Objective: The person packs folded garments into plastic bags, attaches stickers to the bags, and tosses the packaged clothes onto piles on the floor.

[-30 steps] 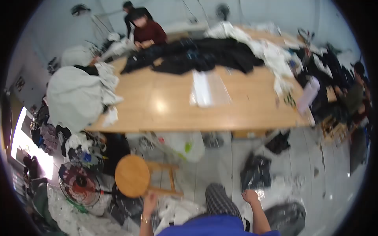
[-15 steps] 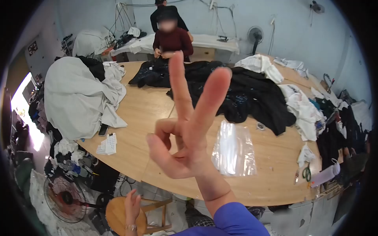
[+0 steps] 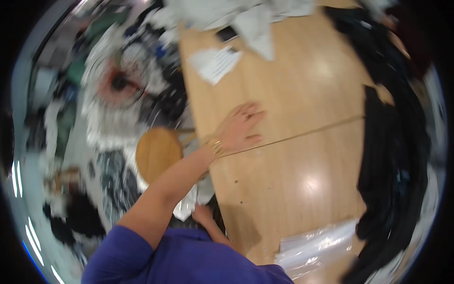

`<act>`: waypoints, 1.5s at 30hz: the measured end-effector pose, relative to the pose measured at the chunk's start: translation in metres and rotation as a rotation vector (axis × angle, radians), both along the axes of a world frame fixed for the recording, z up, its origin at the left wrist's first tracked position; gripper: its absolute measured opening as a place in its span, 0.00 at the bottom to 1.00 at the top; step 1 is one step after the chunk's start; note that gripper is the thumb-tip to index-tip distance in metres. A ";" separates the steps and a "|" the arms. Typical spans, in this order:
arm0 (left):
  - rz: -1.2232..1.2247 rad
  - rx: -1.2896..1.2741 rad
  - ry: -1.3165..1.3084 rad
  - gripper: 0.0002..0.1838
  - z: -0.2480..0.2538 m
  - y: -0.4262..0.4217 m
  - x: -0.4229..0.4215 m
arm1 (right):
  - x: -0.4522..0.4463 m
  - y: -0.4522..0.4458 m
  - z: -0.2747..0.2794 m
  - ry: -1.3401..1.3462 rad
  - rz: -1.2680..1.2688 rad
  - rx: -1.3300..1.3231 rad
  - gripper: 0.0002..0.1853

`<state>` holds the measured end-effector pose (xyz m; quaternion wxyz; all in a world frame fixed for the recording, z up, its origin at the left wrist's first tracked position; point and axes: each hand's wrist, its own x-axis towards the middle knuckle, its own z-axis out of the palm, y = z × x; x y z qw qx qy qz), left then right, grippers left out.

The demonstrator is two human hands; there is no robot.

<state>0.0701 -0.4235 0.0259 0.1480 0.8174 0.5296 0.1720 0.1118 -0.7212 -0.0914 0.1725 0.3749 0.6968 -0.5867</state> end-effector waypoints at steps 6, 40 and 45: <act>0.034 0.047 0.052 0.37 -0.006 -0.005 -0.002 | -0.010 -0.002 -0.010 0.396 -0.918 -0.333 0.13; -0.119 0.052 0.152 0.40 -0.003 -0.003 0.003 | -0.102 0.151 -0.042 0.207 -0.977 0.085 0.26; -0.191 0.126 -0.026 0.40 -0.019 0.008 -0.013 | -0.099 0.142 -0.117 0.191 -0.991 0.389 0.24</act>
